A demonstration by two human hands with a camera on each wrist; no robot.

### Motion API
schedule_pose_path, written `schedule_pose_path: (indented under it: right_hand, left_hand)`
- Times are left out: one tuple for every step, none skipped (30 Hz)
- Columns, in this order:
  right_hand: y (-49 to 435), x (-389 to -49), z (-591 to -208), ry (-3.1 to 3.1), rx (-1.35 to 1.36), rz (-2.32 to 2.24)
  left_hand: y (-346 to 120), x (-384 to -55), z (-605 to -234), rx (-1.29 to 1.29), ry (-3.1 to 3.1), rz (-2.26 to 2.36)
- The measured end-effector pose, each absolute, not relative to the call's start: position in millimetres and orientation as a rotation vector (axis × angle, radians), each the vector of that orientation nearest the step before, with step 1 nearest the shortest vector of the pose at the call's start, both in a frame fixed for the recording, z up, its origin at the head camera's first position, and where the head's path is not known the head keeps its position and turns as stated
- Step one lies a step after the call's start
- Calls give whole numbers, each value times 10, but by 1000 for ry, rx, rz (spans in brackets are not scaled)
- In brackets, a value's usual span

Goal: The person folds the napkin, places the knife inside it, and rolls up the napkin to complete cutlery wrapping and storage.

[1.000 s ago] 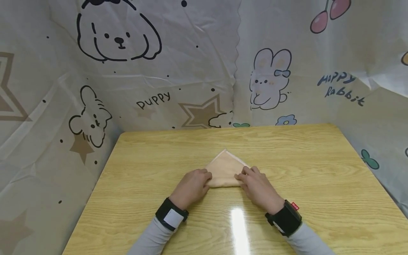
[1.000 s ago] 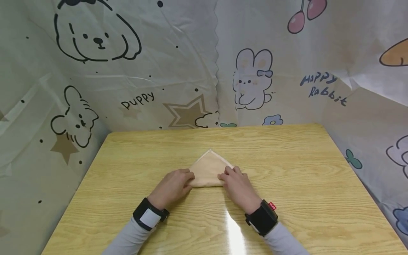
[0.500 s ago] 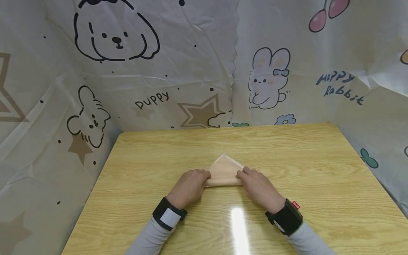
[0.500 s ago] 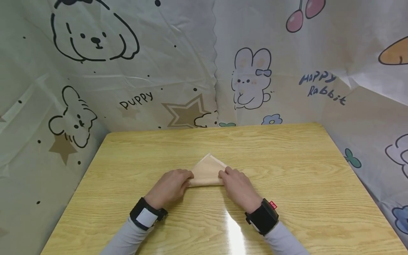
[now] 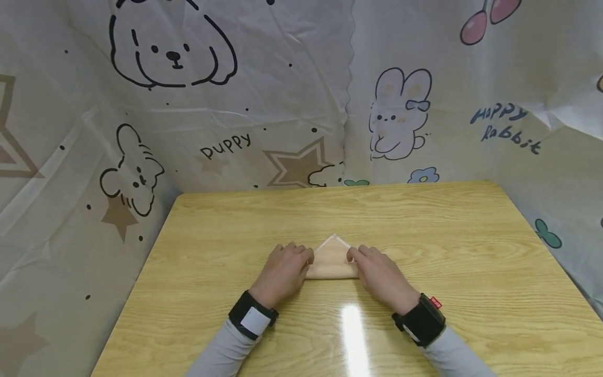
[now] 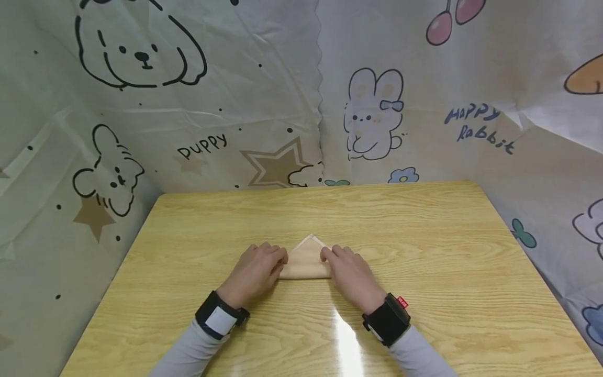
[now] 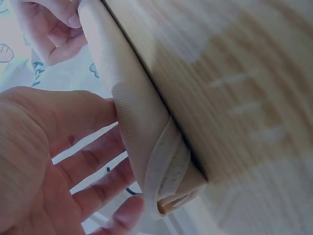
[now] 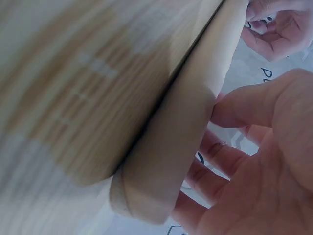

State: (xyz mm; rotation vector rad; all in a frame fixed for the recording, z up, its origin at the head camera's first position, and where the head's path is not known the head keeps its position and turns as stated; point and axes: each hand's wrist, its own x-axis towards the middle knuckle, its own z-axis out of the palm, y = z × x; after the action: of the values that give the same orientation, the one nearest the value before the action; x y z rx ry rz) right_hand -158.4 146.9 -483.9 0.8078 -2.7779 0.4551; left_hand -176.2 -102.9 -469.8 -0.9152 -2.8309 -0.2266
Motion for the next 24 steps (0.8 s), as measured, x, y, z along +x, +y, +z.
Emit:
schedule_pose_path:
  right_hand:
    - [1470,-1585,-4828,-2780,808,453]
    - [1474,-1583,-4817,-2782,807,453]
    - [1477,-1581,-4807,-2787,807,453]
    - [1482,-1577,-4796,-2794,808,456]
    - [1489,-1570,-4782,-2804,806,460]
    - [1494,-1564,-4774,-2816,805,462]
    - [1502,-1557,-4765,-2835,805,462]
    - [1507,-1549,-4758,-2852,807,463]
    - [1511,-1543,-4755,-2871,813,460]
    - [1512,-1538,-4750,-2884,819,458]
    - [1514,-1534,-4748,-2893,822,452]
    - [1513,-1534,-4749,-2895,829,445]
    - [1513,-1535,-4749,-2892,838,436]
    - [1512,-1539,-4750,-2884,844,432]
    - [1511,-1543,-4751,-2874,847,437]
    - [1509,-1547,-4751,-2861,850,441]
    - [1509,-1552,-4754,-2851,848,448]
    - [1507,-1557,-4756,-2842,850,458]
    - [1507,-1561,-4758,-2839,846,467]
    - [1505,-1563,-4760,-2838,841,476]
    - [1504,-1563,-4759,-2839,837,482]
    - [1503,-1562,-4761,-2843,835,481]
    - [1505,-1559,-4760,-2850,835,476]
    - [1507,-1555,-4758,-2856,839,466]
  left_hand:
    - [-1022,-1766,-4692,-910,-2827,-213]
    - [-1017,-1766,-4686,-909,-2826,-198]
    - [-1011,-1762,-4679,-910,-2826,-190]
    - [-1007,-1756,-4672,-912,-2828,-185]
    - [-1005,-1748,-4666,-917,-2835,-182]
    - [-1003,-1738,-4660,-922,-2844,-182]
    - [-1000,-1726,-4654,-930,-2855,-180]
    - [-998,-1715,-4649,-935,-2871,-184]
    - [-993,-1705,-4645,-936,-2886,-193]
    - [-987,-1699,-4642,-937,-2894,-195]
    - [-980,-1696,-4641,-938,-2898,-196]
    - [-972,-1695,-4642,-940,-2895,-198]
    - [-964,-1696,-4643,-941,-2889,-197]
    - [-956,-1700,-4645,-943,-2879,-197]
    - [-950,-1705,-4650,-946,-2866,-193]
    - [-946,-1709,-4653,-947,-2849,-189]
    - [-944,-1712,-4657,-949,-2834,-181]
    - [-942,-1711,-4656,-952,-2821,-176]
    - [-942,-1708,-4653,-955,-2808,-178]
    - [-942,-1703,-4650,-959,-2798,-175]
    - [-944,-1697,-4649,-963,-2790,-173]
    - [-946,-1690,-4644,-966,-2782,-169]
    - [-948,-1683,-4641,-972,-2776,-164]
    - [-950,-1676,-4639,-978,-2772,-168]
